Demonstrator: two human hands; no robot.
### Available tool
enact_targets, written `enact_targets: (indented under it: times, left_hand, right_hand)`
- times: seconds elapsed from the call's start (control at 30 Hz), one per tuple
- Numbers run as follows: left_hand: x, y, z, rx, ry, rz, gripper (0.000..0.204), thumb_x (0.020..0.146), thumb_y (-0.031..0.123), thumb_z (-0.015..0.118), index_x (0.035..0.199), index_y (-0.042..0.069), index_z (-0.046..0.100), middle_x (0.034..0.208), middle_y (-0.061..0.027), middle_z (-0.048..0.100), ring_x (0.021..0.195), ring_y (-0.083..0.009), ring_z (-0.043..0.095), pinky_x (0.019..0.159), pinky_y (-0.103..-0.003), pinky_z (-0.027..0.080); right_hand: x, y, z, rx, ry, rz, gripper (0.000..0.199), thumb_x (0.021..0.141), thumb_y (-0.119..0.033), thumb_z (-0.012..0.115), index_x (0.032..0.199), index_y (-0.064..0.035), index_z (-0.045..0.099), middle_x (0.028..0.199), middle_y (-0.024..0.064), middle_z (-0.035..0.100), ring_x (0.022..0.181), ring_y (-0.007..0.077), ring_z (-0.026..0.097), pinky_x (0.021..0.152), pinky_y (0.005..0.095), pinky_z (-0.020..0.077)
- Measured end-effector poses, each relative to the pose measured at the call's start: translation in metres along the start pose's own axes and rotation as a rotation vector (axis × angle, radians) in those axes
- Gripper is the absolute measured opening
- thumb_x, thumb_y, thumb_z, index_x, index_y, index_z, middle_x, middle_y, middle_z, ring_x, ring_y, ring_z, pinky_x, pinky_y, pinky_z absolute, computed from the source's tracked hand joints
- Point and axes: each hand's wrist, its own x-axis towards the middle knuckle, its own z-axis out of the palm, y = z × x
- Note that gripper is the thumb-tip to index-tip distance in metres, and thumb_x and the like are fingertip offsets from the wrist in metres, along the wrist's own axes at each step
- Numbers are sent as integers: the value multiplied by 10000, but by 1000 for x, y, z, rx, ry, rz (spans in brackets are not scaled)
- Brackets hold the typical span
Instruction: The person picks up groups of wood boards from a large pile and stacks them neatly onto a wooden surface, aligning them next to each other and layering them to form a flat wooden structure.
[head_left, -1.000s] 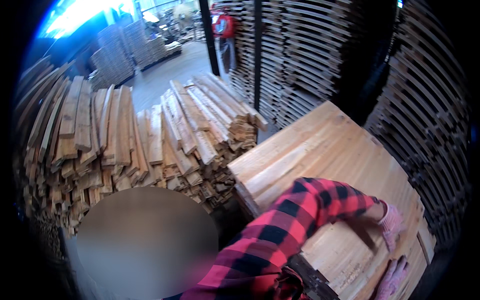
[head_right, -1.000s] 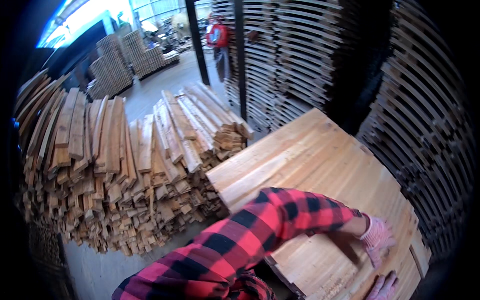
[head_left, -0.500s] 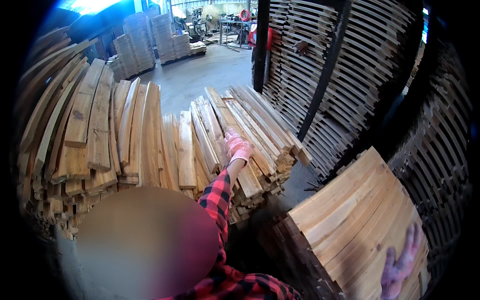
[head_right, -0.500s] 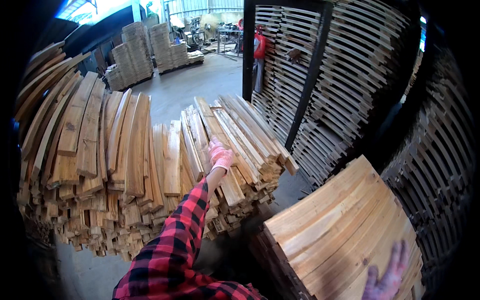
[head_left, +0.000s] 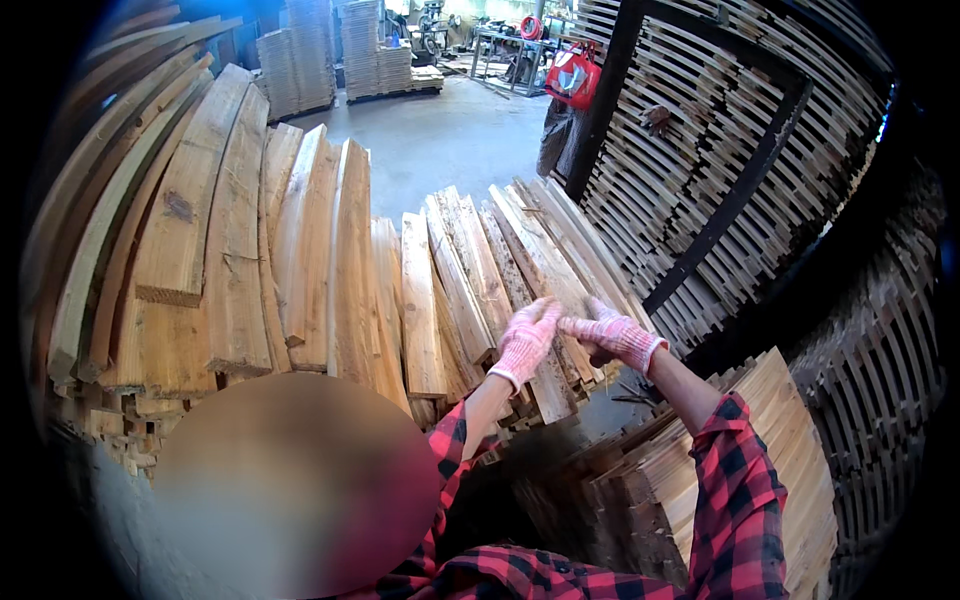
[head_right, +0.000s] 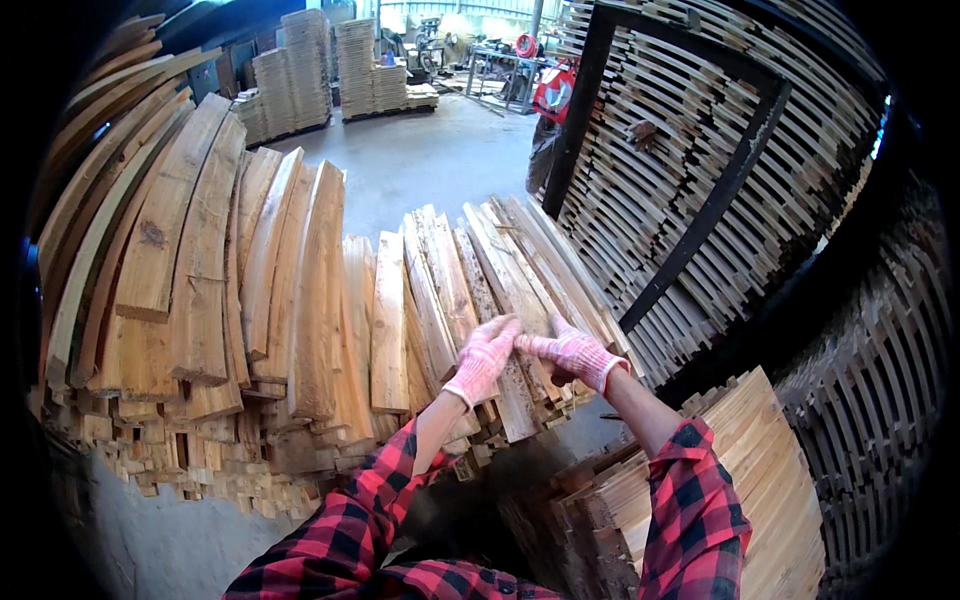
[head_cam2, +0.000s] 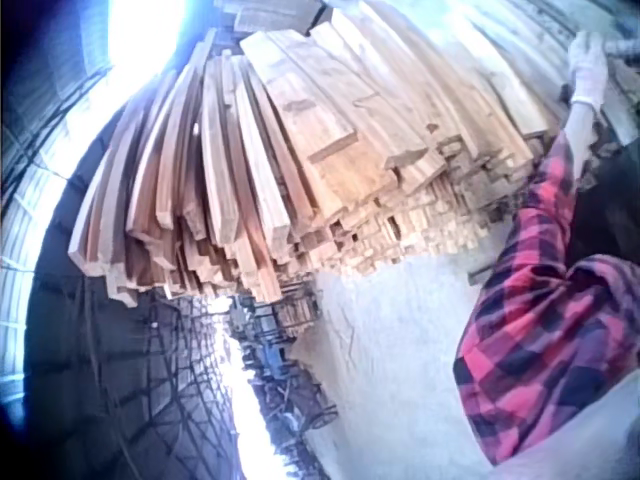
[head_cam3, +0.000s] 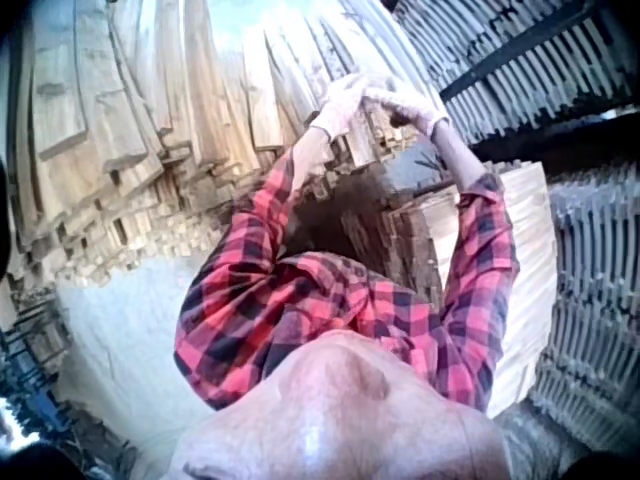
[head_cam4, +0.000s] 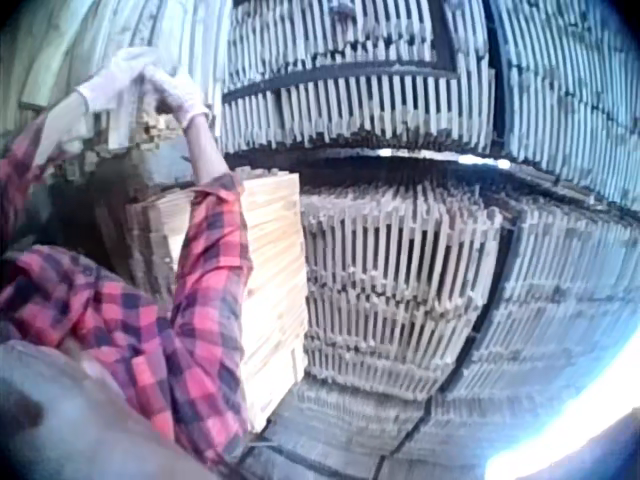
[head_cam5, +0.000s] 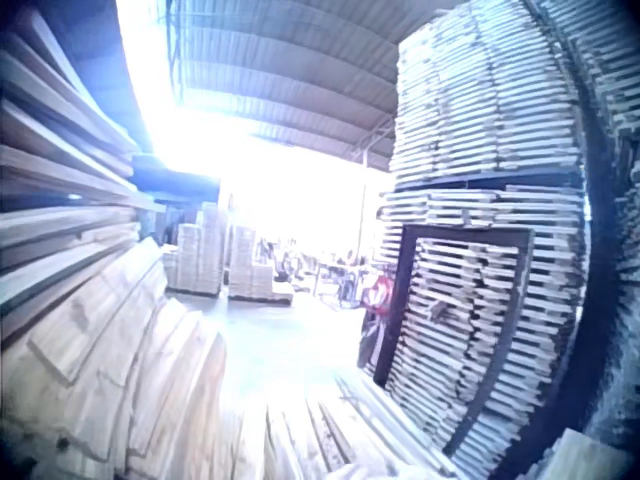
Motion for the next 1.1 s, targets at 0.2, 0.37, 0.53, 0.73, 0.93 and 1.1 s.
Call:
enact_targets:
  times: [0.2, 0.37, 0.53, 0.73, 0.93, 1.1]
  left_hand:
    - [-21, 48, -45, 901, 157, -444, 1305, 705, 604, 822, 1628, 167, 9, 1676, -218, 29, 1510, -481, 145, 1182, -554, 293]
    - [-18, 27, -73, 683, 268, -344, 1278, 716, 394, 835, 1623, 144, -30, 1676, -211, 57, 1501, -462, 210, 1202, -484, 304]
    - [-18, 2, -104, 352, 463, -564, 1074, 760, 245, 804, 1595, 96, 146, 1410, -279, 544, 1256, -369, 595, 1065, -415, 470]
    - [-1, -54, -135, 400, 407, -507, 906, 792, 383, 791, 1506, 78, 324, 1318, -242, 621, 1196, -373, 627, 968, -481, 521]
    - [-145, 40, -44, -496, 341, -189, 681, 774, 167, 869, 1311, -3, 487, 1146, -170, 645, 1077, -271, 620, 928, -382, 532]
    - [-182, -3, -29, -787, 451, -223, 638, 857, 293, 819, 1303, 41, 440, 1153, -139, 610, 1105, -264, 635, 944, -404, 567]
  right_hand:
    - [-23, 16, 11, 59, 156, -14, 1144, 723, -422, 884, 1545, 53, 244, 868, 66, 648, 640, 97, 521, 512, 269, 419]
    - [-47, 21, 81, -640, 301, 56, 1200, 745, -583, 776, 1573, -3, 129, 1442, 314, 464, 1270, 420, 556, 1062, 440, 450]
    - [-28, 35, 137, -732, 335, 317, 1321, 725, -427, 863, 1604, -86, -63, 1393, 291, 418, 1287, 423, 483, 1039, 516, 448]
    - [-36, 7, 86, -454, 85, 165, 1304, 672, -447, 878, 1594, -45, 47, 1328, 277, 555, 1111, 339, 649, 916, 455, 530]
    - [-82, 1, 42, 104, -232, -17, 1276, 690, -488, 888, 1548, 93, 144, 1285, 224, 605, 1152, 253, 595, 952, 354, 506]
    - [-140, 21, 99, -133, -237, 146, 1227, 707, -488, 856, 1545, 58, 145, 1322, 253, 588, 1104, 275, 635, 823, 347, 560]
